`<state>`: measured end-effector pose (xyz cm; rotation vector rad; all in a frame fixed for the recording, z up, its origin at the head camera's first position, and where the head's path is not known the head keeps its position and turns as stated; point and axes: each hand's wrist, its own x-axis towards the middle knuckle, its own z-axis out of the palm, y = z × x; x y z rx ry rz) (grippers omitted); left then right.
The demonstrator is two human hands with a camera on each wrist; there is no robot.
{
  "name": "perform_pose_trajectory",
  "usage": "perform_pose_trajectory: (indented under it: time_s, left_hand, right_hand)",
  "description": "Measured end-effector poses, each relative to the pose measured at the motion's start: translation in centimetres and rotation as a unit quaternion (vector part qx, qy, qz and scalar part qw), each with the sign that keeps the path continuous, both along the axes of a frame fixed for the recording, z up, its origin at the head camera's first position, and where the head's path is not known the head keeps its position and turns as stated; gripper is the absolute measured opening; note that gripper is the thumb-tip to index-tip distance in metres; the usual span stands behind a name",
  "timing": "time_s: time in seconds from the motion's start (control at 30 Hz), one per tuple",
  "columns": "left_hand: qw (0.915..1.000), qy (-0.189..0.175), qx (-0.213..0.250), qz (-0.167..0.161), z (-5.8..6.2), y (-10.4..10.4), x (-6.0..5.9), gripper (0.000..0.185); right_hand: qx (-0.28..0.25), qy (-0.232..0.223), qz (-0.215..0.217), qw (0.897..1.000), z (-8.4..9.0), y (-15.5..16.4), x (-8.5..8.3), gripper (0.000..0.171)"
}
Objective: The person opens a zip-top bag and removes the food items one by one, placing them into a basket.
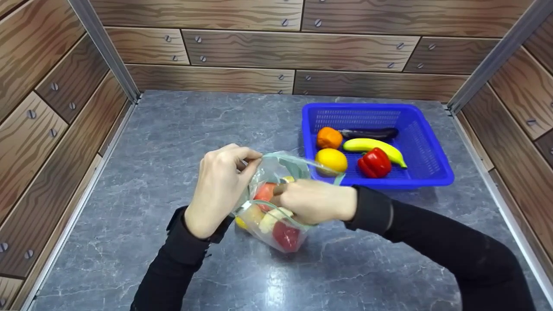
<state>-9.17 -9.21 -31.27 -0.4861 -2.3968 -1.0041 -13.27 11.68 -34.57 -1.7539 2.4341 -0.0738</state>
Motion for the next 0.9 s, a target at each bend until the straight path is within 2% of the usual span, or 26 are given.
perform_pose_trajectory:
  time_s: [0.1, 0.2, 0.3, 0.47, 0.67, 0.8, 0.9]
  left_hand:
    - [1.0, 0.001, -0.002, -0.002, 0.0, 0.0, 0.0, 0.005]
    - [1.0, -0.001, -0.004, -0.002, -0.2, 0.1, 0.0, 0.006]
    - [0.9999, -0.006, -0.008, -0.005, -0.3, 0.1, 0.1, 0.006]
    - [0.9999, -0.009, -0.01, -0.008, -0.4, 0.2, 0.1, 0.006]
    - [0.9998, -0.012, -0.003, -0.014, -0.4, 0.2, 0.1, 0.006]
    - [0.9997, -0.012, 0.0, -0.021, -0.5, 0.2, 0.2, 0.007]
    - [0.9997, -0.012, 0.001, -0.022, -0.5, 0.2, 0.2, 0.007]
  right_hand:
    - [0.014, -0.04, 0.02, 0.999, -1.1, 0.0, 0.0, 0.011]
    - [0.022, -0.094, 0.033, 0.995, -2.0, 0.0, 0.1, 0.024]
    - [0.042, -0.118, 0.036, 0.991, -2.8, -0.2, 0.4, 0.039]
    - [0.075, -0.084, 0.042, 0.993, -4.0, -1.1, 1.0, 0.045]
    - [0.102, -0.006, 0.062, 0.993, -5.0, -2.1, 1.6, 0.061]
    - [0.127, 0.013, 0.057, 0.99, -5.2, -2.5, 1.9, 0.064]
    - [0.125, 0.006, 0.052, 0.991, -5.2, -2.4, 2.0, 0.056]
